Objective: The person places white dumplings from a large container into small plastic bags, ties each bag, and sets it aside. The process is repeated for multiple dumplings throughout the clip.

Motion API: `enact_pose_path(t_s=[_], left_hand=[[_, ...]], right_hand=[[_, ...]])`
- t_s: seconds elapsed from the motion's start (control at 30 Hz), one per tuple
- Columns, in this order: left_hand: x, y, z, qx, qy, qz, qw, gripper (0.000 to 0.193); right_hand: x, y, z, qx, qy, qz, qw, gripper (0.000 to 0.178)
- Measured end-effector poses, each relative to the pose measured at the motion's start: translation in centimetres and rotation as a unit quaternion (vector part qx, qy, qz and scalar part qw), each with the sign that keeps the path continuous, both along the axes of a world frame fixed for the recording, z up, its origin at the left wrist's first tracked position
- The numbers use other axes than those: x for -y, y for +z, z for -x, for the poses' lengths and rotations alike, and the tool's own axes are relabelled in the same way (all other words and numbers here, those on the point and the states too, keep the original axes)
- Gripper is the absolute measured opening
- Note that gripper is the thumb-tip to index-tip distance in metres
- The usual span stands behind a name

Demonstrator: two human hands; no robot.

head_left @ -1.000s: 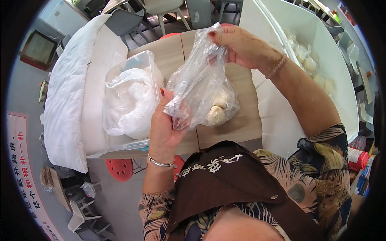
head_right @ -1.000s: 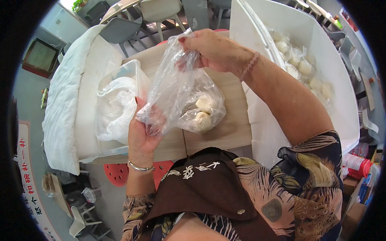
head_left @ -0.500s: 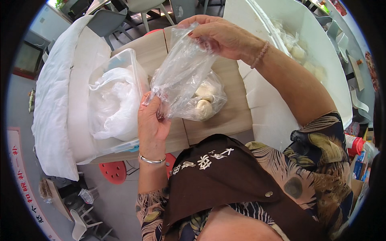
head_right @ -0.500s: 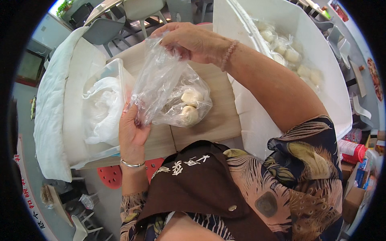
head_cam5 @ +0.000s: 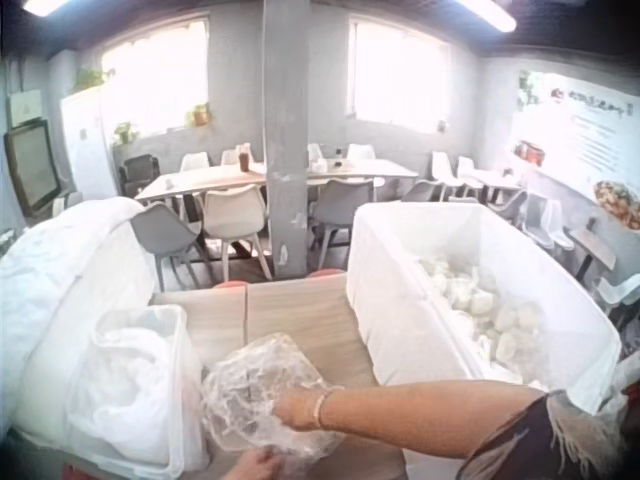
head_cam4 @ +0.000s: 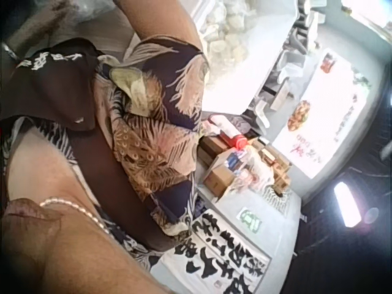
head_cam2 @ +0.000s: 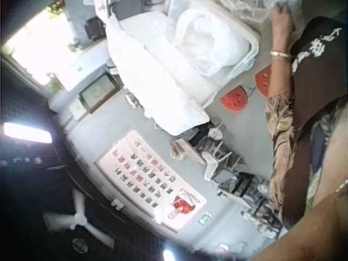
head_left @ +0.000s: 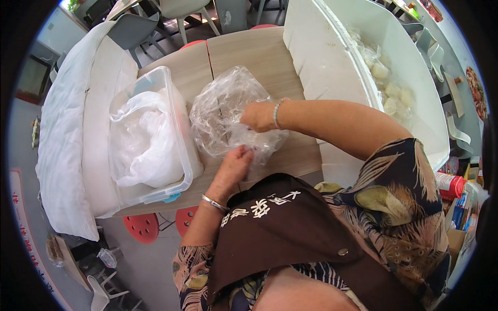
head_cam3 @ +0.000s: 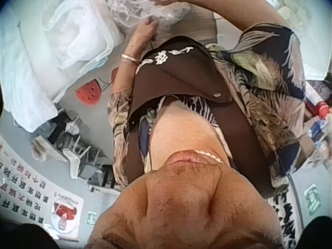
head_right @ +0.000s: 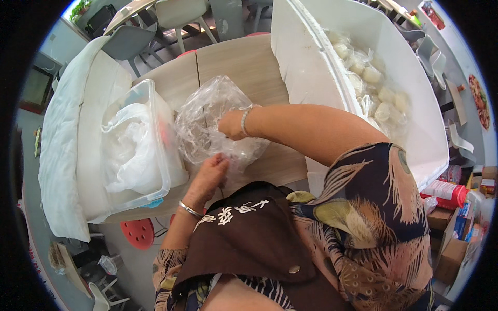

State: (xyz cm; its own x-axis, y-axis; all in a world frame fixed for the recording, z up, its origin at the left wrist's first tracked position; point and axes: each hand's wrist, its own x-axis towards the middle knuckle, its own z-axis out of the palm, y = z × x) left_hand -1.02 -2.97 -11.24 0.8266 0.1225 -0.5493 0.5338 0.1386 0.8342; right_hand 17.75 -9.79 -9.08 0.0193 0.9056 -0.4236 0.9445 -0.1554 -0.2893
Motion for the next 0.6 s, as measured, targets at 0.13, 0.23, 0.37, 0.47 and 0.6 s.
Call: enact_pose_path(t_s=[0.13, 0.23, 0.37, 0.47, 0.6], left_hand=[[1.6, 0.4, -0.4, 0.115, -0.149, -0.099, 0.977, 0.026], [2.3, 0.8, -1.2, 0.147, -0.217, -0.163, 0.951, 0.023], [2.7, 0.5, -2.0, 0.168, -0.274, -0.26, 0.911, 0.022], [2.8, 0.2, -2.1, 0.206, -0.286, -0.322, 0.879, 0.021], [3.0, 0.5, -1.6, 0.237, -0.234, -0.388, 0.86, 0.023]], right_hand=[[1.9, 0.4, -0.3, 0.026, -0.116, 0.102, 0.988, 0.027], [2.3, 1.4, -0.6, 0.051, -0.153, 0.182, 0.97, 0.038], [2.1, 1.3, -0.9, 0.0, -0.262, 0.2, 0.944, 0.041], [2.3, 0.1, -1.0, -0.023, -0.318, 0.122, 0.94, 0.043], [2.6, -1.3, -1.3, -0.025, -0.32, 0.061, 0.945, 0.048]])
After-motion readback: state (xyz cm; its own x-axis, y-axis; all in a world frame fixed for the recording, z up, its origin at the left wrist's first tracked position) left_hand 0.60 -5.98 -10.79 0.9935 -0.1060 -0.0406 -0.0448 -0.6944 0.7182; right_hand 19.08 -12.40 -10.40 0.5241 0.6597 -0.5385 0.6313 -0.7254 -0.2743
